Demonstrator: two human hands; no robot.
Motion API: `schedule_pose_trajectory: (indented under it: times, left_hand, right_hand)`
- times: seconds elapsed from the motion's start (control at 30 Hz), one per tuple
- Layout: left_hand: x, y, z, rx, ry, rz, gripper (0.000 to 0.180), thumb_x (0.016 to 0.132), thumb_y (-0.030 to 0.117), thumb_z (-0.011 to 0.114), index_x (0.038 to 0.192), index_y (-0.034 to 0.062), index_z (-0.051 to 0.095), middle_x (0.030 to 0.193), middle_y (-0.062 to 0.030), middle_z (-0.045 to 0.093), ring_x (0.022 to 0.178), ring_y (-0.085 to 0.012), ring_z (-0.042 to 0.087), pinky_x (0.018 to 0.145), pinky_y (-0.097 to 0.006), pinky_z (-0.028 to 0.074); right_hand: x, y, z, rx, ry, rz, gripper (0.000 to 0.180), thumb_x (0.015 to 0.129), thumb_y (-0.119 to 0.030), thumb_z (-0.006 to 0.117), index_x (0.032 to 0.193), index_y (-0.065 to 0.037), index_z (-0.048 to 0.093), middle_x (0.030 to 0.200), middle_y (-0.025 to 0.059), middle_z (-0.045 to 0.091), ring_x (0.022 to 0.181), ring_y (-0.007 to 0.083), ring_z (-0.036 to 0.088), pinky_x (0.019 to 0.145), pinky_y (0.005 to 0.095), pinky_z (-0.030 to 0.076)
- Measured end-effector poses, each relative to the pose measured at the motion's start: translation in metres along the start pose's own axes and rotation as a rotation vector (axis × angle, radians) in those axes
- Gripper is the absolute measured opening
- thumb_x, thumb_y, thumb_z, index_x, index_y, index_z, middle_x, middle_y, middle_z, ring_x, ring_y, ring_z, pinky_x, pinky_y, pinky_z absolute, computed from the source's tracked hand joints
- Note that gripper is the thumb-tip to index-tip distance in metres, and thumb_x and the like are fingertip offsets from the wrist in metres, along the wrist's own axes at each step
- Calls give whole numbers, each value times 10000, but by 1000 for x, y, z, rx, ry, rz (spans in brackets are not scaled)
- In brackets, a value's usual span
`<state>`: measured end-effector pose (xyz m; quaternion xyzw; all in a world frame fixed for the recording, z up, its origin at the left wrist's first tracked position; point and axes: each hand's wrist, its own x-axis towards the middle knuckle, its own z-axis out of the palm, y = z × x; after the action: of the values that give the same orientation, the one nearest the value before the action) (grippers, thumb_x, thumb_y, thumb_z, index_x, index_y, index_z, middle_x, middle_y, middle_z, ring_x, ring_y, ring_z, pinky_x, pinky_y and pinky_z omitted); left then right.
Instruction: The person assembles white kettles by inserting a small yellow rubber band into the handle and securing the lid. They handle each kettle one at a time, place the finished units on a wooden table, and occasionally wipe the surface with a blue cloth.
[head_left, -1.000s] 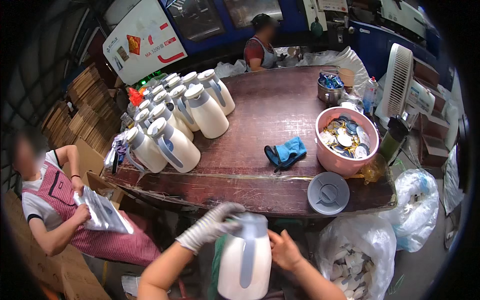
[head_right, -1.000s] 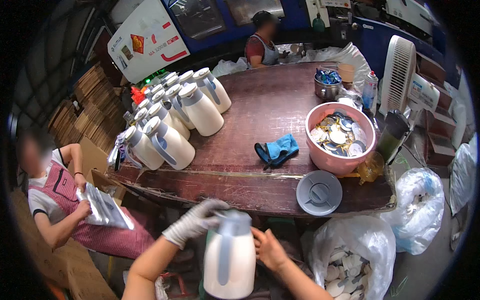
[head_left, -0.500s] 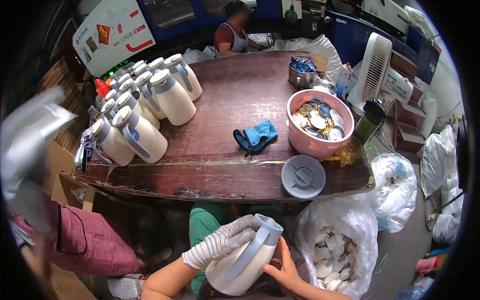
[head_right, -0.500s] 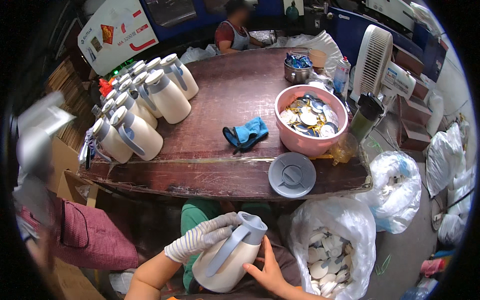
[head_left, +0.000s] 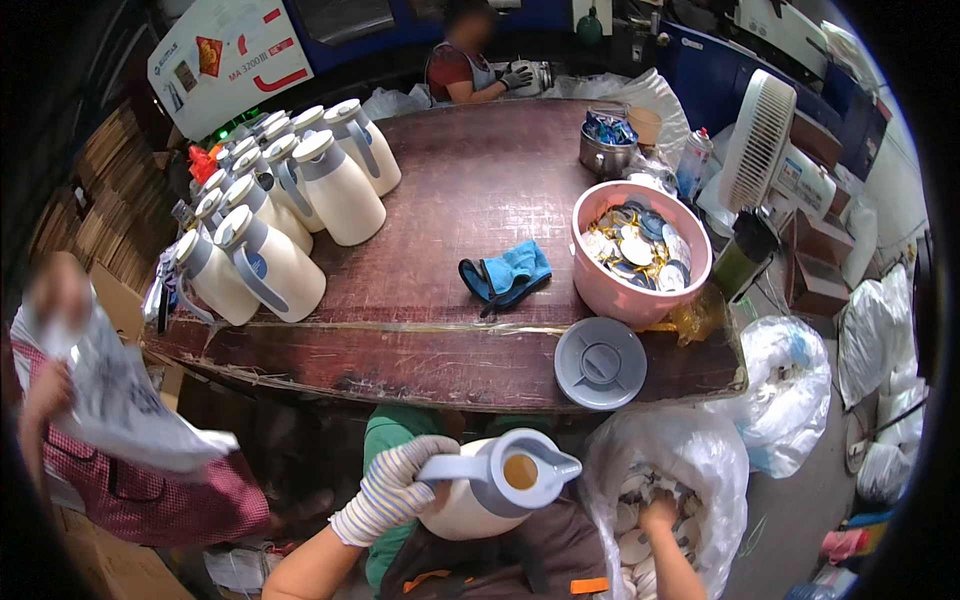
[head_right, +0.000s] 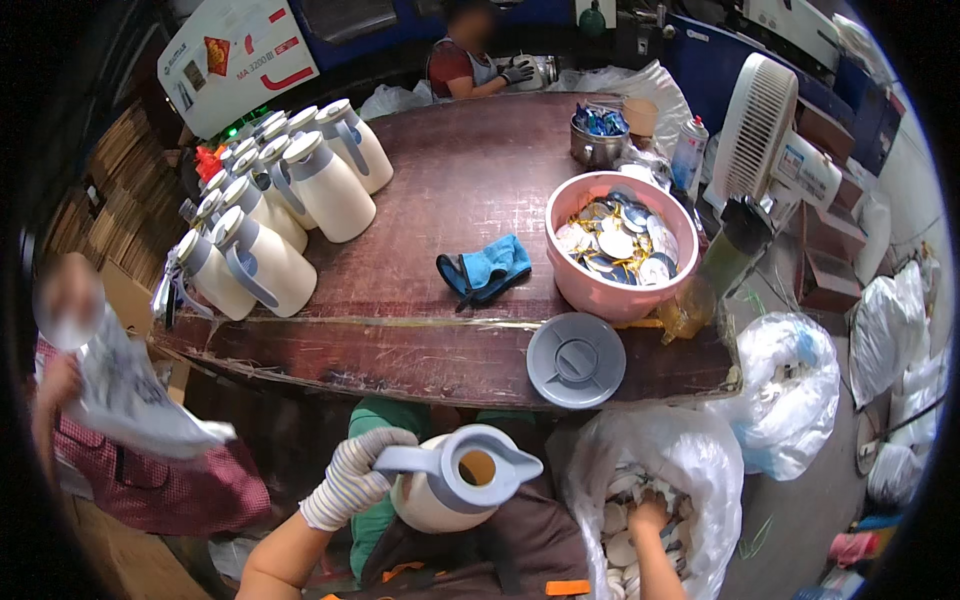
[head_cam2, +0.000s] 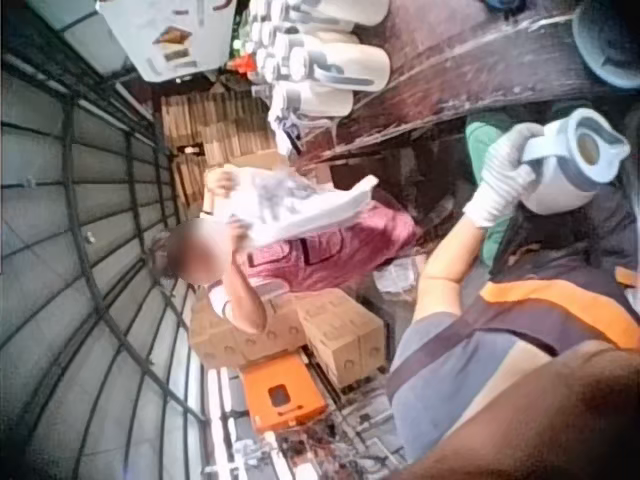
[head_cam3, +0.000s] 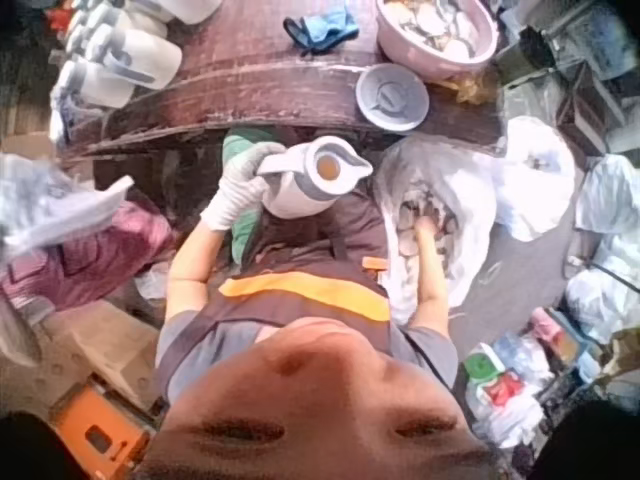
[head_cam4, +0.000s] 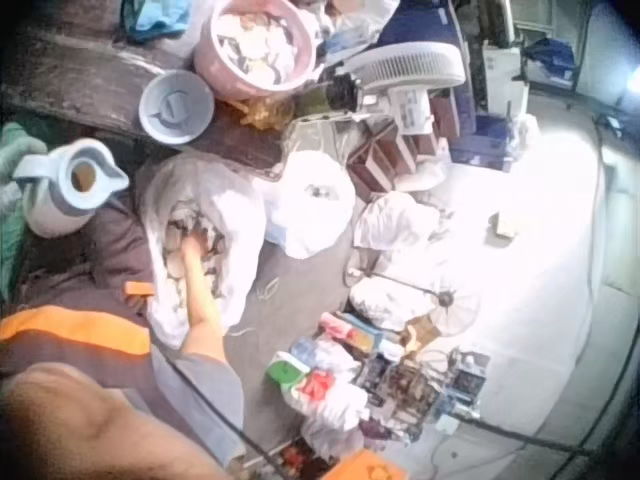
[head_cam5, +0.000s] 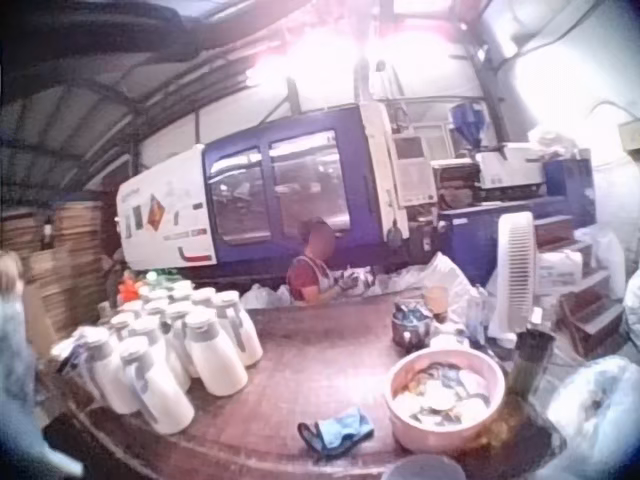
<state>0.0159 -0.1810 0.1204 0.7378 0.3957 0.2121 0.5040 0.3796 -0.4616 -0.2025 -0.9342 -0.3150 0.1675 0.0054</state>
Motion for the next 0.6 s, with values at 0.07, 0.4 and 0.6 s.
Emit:
schedule_pose_trajectory:
  times: [0.07, 0.4, 0.6]
  left_hand:
    - [1, 10, 8, 160, -69, 34, 299, 789, -20, 632, 1085, 21, 641, 927, -71, 694, 850, -138, 659, 767, -271, 521]
    - [8, 0, 21, -100, -56, -138, 368, 768, 25, 584, 1132, 46, 626, 730, -13, 611, 626, -72, 572, 597, -231, 470]
    - [-5, -9, 23, -7, -53, 32, 354, 741, 80, 679, 1089, 31, 642, 816, -79, 667, 709, -168, 650, 673, -284, 517]
  right_hand:
    - [-6, -10, 5, 24, -100, 101, 776, 757, -321, 754, 1415, -203, 359, 1421, 195, 379, 1216, 402, 484, 941, 493, 464]
    - [45, 9, 6, -58, -318, 58, 867, 694, -409, 782, 1429, -184, 381, 1295, 184, 557, 1145, 349, 584, 919, 449, 501]
    - [6, -61, -154, 635, -652, -385, 637, 671, -291, 849, 1179, 0, 600, 1057, 136, 674, 933, 217, 648, 826, 333, 514]
